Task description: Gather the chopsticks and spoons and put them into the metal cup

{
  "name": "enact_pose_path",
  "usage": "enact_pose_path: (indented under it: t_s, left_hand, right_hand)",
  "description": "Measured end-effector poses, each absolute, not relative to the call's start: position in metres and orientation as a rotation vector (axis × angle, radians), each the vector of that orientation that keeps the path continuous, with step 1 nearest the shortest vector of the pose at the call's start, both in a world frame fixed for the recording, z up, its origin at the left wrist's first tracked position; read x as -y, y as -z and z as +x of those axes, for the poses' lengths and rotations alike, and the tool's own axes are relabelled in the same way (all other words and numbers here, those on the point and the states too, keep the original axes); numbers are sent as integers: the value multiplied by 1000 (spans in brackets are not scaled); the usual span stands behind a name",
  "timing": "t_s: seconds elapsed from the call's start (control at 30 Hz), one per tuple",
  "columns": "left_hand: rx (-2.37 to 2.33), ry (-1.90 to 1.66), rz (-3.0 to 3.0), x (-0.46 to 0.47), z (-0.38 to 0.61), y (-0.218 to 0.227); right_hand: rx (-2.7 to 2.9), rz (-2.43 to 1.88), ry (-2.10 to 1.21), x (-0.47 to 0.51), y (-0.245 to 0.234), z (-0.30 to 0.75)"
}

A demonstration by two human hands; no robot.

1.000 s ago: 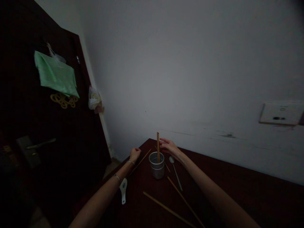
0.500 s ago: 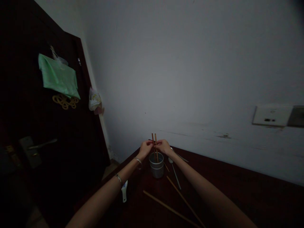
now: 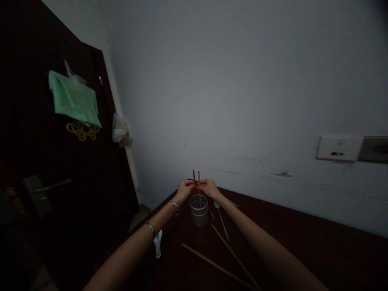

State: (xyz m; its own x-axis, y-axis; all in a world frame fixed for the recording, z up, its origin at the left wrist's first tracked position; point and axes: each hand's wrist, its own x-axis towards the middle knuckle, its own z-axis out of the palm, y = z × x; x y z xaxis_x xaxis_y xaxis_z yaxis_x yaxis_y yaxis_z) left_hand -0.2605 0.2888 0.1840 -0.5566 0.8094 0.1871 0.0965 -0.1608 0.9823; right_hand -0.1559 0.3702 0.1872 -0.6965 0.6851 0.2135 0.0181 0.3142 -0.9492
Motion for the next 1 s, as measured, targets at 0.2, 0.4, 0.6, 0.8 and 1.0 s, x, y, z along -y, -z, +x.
enact_pose_path:
  t_s: [0.2, 0.4, 0.6, 0.8, 1.0]
  left_hand:
    - [-1478, -1957, 967, -279, -253, -223]
    - [-1328, -2185, 1072, -283, -247, -292]
    - [-1284, -2075, 1149, -291, -218, -330]
    - [-1384, -1904, 1196, -310, -181, -308]
    - [-1466, -1832, 1139, -326, -173, -280]
  right_hand:
    - [1797, -558, -1512, -371, -223, -135]
    - [1364, -346, -1625, -386, -291, -81]
    - [1366, -308, -1678, -391, -309, -38]
    - [1816, -531, -1488, -370, -264, -34]
    - [1843, -614, -1392, -376, -225, -46]
